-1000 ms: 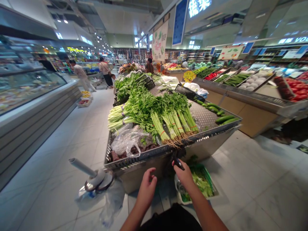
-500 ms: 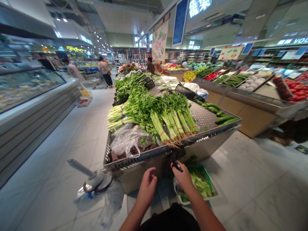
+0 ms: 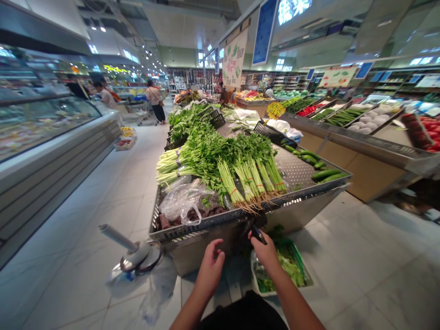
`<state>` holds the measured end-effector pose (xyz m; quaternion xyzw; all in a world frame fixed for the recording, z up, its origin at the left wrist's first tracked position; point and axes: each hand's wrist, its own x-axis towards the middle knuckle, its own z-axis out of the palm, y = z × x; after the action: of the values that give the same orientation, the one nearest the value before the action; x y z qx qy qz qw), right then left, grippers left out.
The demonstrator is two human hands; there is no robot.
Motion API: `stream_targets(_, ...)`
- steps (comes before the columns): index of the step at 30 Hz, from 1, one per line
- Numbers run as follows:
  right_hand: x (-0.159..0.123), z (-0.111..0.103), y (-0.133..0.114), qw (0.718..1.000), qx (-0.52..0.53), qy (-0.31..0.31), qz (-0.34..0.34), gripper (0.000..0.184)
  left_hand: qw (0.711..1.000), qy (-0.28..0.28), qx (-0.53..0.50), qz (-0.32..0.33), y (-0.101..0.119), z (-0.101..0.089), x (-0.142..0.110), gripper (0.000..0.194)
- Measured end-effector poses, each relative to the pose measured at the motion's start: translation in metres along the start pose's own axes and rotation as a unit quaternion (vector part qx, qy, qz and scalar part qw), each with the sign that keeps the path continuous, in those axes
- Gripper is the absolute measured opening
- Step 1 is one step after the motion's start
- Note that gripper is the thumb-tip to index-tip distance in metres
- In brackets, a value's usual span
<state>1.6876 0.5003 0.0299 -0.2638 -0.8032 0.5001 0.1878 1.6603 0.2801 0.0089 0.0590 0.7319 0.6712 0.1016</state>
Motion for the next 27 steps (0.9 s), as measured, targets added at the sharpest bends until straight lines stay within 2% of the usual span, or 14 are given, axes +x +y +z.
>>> stream_targets(2, -0.005, 0.009, 0.000, 1.000, 0.013, -0.016, -0.004, 0.026, 1.000, 0.001, 0.001, 0.000, -0.001, 0.002, 0.001, 0.044)
stream_targets(4, -0.003, 0.008, 0.001, 1.000, 0.020, -0.011, -0.003, 0.030, 1.000, 0.002, 0.004, 0.000, -0.003, 0.004, 0.001, 0.043)
stream_targets(10, 0.026, -0.032, 0.014, 0.999, 0.012, 0.042, 0.014, 0.033, 1.000, -0.008, 0.017, -0.010, -0.002, 0.018, 0.003, 0.043)
stream_targets(12, 0.031, -0.038, 0.016, 0.999, 0.015, 0.046, 0.014, 0.035, 1.000, -0.010, 0.025, -0.010, 0.001, 0.025, 0.005, 0.043)
stream_targets(16, 0.026, -0.028, 0.016, 0.999, 0.036, -0.005, 0.001, 0.023, 0.999, -0.013, 0.031, -0.006, 0.006, 0.041, 0.008, 0.043)
stream_targets(20, 0.032, -0.023, 0.018, 0.998, 0.058, -0.020, -0.013, 0.029, 0.999, -0.009, 0.035, -0.009, 0.008, 0.056, 0.010, 0.042)
stream_targets(27, 0.079, -0.067, 0.036, 0.998, 0.051, 0.016, 0.023, 0.028, 0.999, 0.004, 0.039, -0.025, 0.011, 0.084, 0.014, 0.045)
